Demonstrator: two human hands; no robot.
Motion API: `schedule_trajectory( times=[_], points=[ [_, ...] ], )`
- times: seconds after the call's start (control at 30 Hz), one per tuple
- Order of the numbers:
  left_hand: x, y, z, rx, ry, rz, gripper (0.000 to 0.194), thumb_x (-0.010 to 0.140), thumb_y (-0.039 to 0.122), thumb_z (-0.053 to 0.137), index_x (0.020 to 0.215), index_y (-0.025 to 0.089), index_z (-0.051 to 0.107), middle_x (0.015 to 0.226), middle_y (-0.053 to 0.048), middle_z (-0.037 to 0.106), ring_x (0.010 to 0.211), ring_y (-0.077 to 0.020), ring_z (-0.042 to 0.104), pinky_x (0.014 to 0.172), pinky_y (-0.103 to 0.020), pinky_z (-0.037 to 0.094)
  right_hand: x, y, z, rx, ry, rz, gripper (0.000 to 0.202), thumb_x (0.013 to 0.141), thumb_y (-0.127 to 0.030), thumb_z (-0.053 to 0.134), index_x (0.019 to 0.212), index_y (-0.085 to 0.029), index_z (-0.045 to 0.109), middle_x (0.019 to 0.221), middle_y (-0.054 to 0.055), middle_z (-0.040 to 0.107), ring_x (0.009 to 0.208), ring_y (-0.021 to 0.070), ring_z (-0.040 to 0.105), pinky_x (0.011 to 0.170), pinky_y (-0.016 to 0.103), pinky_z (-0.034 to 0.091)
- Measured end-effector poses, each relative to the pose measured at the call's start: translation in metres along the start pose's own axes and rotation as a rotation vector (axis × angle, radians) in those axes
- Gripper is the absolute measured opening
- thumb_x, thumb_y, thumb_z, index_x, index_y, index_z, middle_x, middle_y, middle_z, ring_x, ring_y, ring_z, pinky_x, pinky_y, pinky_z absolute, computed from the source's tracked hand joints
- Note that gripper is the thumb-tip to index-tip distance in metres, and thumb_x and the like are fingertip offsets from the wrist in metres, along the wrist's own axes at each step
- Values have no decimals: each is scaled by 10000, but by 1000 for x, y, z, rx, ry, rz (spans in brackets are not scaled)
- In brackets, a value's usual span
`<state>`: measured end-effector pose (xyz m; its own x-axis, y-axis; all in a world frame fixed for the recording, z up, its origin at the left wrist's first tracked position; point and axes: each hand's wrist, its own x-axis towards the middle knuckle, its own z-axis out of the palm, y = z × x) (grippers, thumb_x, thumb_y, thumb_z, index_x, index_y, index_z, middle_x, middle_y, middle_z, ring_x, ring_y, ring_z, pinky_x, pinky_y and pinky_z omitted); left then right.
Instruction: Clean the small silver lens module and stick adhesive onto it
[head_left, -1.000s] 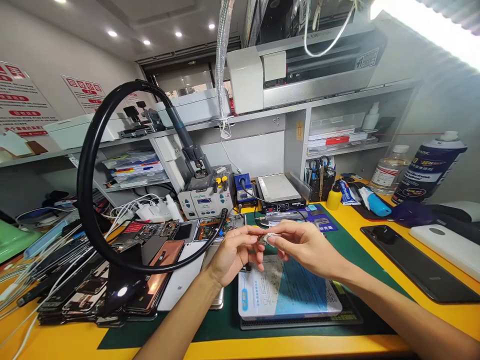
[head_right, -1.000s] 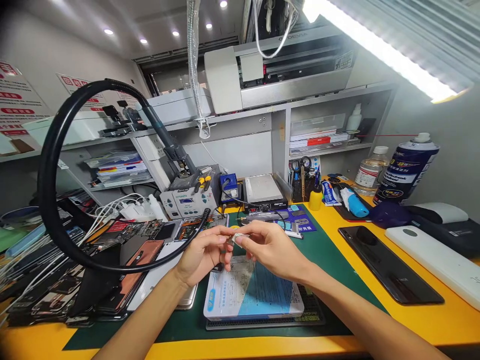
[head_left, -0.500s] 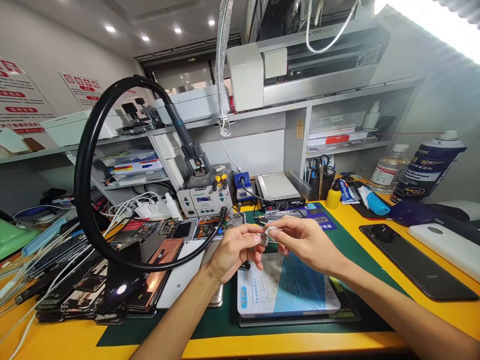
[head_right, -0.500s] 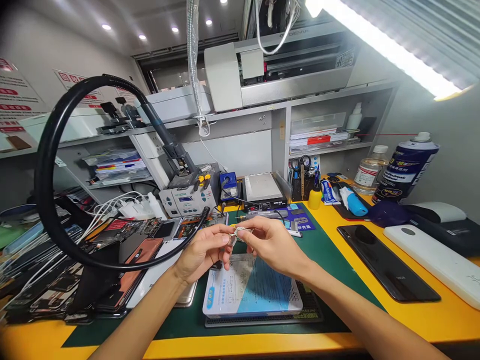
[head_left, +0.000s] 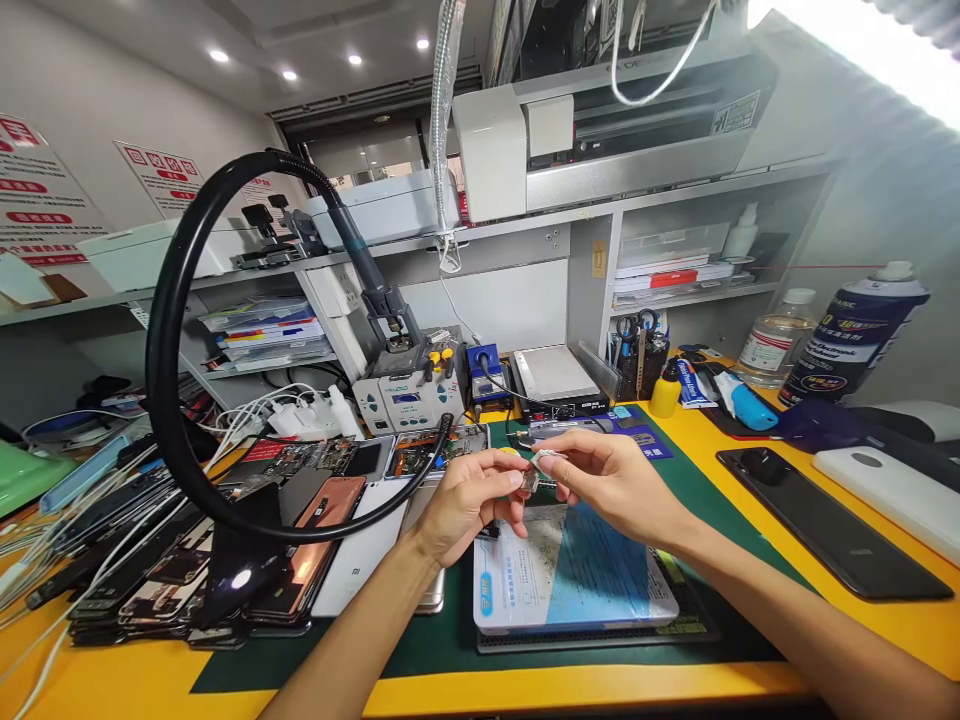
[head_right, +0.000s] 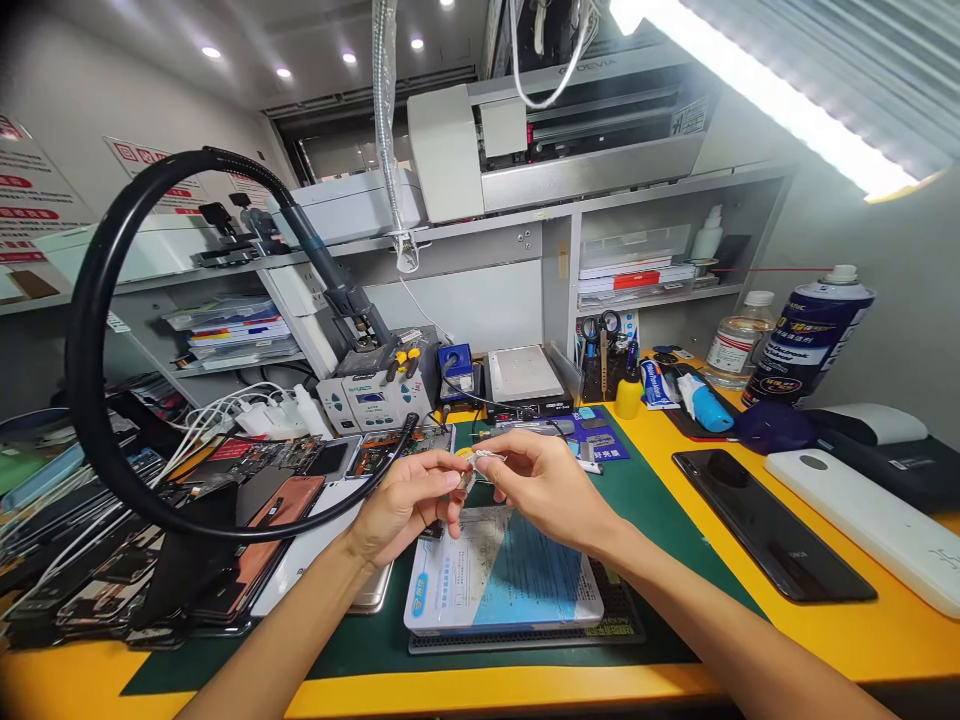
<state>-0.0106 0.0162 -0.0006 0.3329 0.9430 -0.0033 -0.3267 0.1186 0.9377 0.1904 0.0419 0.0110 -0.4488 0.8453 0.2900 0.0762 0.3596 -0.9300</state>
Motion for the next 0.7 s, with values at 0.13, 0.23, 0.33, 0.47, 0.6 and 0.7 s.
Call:
schedule_trajectory(
  times=[0.13,0.23,0.33,0.47,0.6,0.7],
  points=[
    [1,-1,-1,-4,-5,6,218,793,227,750,965,100,709,744,-41,641,558,-117,592,517,-291,585,-1,0,1,37,-60,-6,290,898,-440,667,1002,-180,744,851,42,695,601,124,590,553,262,503],
    [1,-1,-2,-5,-9,11,206,795,220,746,955,96,706,732,-39,634,558,-118,590,516,-293,585,0,2,1,22,-59,1,284,902,-438,664,994,-181,743,851,39,691,605,122,592,555,259,504],
    [0,-1,-2,-4,-13,16,200,804,211,734,964,94,706,717,-34,624,558,-117,586,518,-293,584,0,3,0,25,-37,26,298,900,-447,669,1007,-177,735,779,24,681,586,121,587,547,258,495],
    [1,-1,-2,-4,-11,19,211,807,210,729,981,92,702,730,-38,630,558,-116,585,519,-296,585,1,5,0,67,-66,22,286,897,-441,676,1008,-184,737,749,9,672,578,116,580,547,256,497],
    [1,-1,-3,-1,-11,19,208,806,212,730,974,95,696,718,-32,624,554,-115,582,518,-297,585,1,5,0,42,-67,4,271,904,-431,669,1003,-189,740,805,16,677,595,114,588,553,254,505],
    [1,-1,-4,7,-13,20,204,814,211,720,981,96,697,701,-27,614,556,-110,575,522,-288,583,2,5,0,31,-38,23,289,901,-438,670,1008,-177,731,727,4,658,574,118,582,535,254,498]
  ],
)
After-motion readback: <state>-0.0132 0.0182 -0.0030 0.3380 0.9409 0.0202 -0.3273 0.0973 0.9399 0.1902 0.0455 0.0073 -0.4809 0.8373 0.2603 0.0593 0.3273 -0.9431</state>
